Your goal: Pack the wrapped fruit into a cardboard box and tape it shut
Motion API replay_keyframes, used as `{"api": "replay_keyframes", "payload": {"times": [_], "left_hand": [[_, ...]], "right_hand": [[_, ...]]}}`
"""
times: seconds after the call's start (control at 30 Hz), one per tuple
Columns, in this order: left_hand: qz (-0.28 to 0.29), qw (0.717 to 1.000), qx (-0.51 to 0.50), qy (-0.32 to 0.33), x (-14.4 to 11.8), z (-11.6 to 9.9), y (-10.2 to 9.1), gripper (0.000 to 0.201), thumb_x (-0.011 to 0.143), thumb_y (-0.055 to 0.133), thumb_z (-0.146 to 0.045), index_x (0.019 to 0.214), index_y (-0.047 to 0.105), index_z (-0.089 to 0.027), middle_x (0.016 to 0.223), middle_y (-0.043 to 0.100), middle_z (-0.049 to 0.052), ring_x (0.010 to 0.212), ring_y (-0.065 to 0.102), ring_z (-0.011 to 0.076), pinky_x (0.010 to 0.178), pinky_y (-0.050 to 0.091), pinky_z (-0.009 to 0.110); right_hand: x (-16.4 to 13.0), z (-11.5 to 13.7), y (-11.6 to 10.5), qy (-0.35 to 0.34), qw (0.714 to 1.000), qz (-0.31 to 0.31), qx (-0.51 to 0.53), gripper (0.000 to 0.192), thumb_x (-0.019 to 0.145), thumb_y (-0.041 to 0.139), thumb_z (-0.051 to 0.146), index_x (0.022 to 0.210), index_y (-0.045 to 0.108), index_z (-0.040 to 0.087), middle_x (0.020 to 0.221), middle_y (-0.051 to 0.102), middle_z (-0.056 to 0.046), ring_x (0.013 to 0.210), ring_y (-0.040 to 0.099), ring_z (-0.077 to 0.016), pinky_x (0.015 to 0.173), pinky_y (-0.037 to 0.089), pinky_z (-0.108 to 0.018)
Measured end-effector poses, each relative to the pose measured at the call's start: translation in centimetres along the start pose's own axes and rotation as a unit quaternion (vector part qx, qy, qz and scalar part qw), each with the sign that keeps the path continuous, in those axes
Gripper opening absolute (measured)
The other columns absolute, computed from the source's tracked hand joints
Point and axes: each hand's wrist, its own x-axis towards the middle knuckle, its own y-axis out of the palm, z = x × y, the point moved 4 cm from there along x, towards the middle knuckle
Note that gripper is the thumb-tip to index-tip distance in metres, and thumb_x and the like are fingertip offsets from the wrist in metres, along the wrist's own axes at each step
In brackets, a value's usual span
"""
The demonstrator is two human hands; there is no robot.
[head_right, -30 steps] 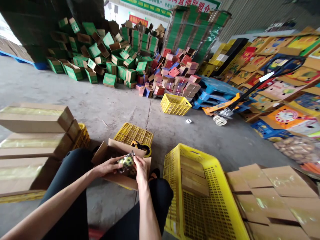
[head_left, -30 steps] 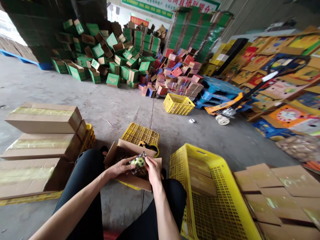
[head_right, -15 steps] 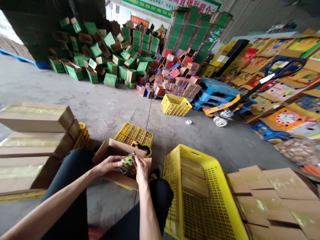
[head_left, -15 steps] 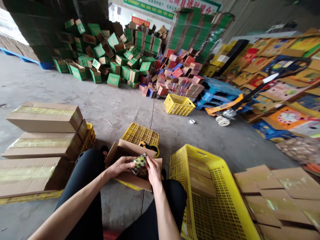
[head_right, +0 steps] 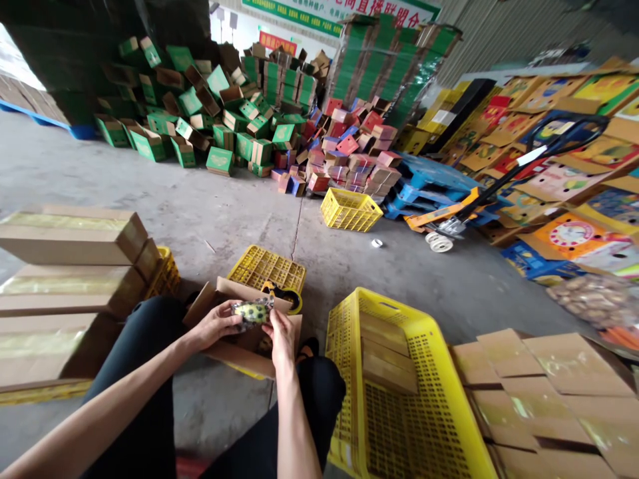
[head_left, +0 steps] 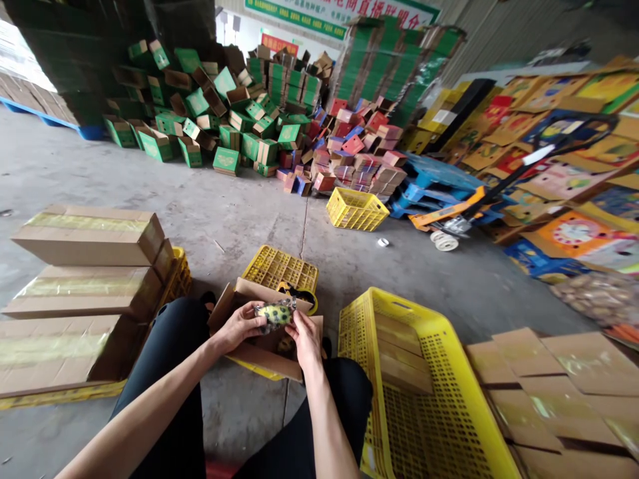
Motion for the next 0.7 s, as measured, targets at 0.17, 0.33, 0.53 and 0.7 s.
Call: {"api": "replay_keyframes", "payload": {"times": [0.17, 0.33, 0.53, 0.7], "left_hand": [[0.011, 1.0, 0.019, 0.009, -0.1, -0.4, 0.3, 0.06, 0.07, 0.1, -0.044, 0.119, 0.079, -0.017, 0.117, 0.079, 0.012, 0.1, 0.075, 0.0248, 0.089, 0.059, 0.035], [0.009, 0.999, 0.051, 0.011, -0.2, -0.7, 0.4, 0.061, 0.076, 0.094, -0.054, 0.121, 0.082, -0.015, 0.114, 0.081, 0.015, 0.098, 0.075, 0.0259, 0.088, 0.059, 0.035], [-0.034, 0.998, 0.039, 0.024, 0.1, -0.7, -0.5, 0.063, 0.071, 0.095, -0.058, 0.116, 0.084, -0.014, 0.11, 0.082, 0.015, 0.091, 0.075, 0.0247, 0.084, 0.06, 0.035], [-0.009, 0.999, 0.033, 0.009, -0.2, -0.5, 0.2, 0.068, 0.067, 0.1, -0.049, 0.123, 0.078, -0.018, 0.114, 0.08, 0.012, 0.096, 0.075, 0.025, 0.084, 0.058, 0.034]], "right_hand": [[-0.3, 0.4, 0.8, 0.003, 0.999, 0.033, 0.027, 0.046, 0.068, 0.095, 0.057, 0.097, 0.081, 0.023, 0.11, 0.08, -0.006, 0.104, 0.073, -0.0246, 0.078, 0.064, -0.031], [-0.4, 0.7, 0.9, 0.005, 0.997, 0.051, 0.055, 0.042, 0.07, 0.094, 0.053, 0.095, 0.081, 0.022, 0.107, 0.08, -0.007, 0.104, 0.073, -0.0254, 0.083, 0.065, -0.035], [-0.2, 0.3, 0.7, 0.017, 0.995, 0.061, 0.081, 0.036, 0.066, 0.097, 0.04, 0.094, 0.082, 0.021, 0.106, 0.081, -0.006, 0.103, 0.076, -0.0252, 0.097, 0.064, -0.042], [0.1, -0.3, 0.3, 0.015, 0.996, 0.028, 0.078, 0.04, 0.062, 0.099, 0.044, 0.089, 0.081, 0.021, 0.1, 0.081, -0.007, 0.098, 0.076, -0.0266, 0.091, 0.065, -0.043]]}}
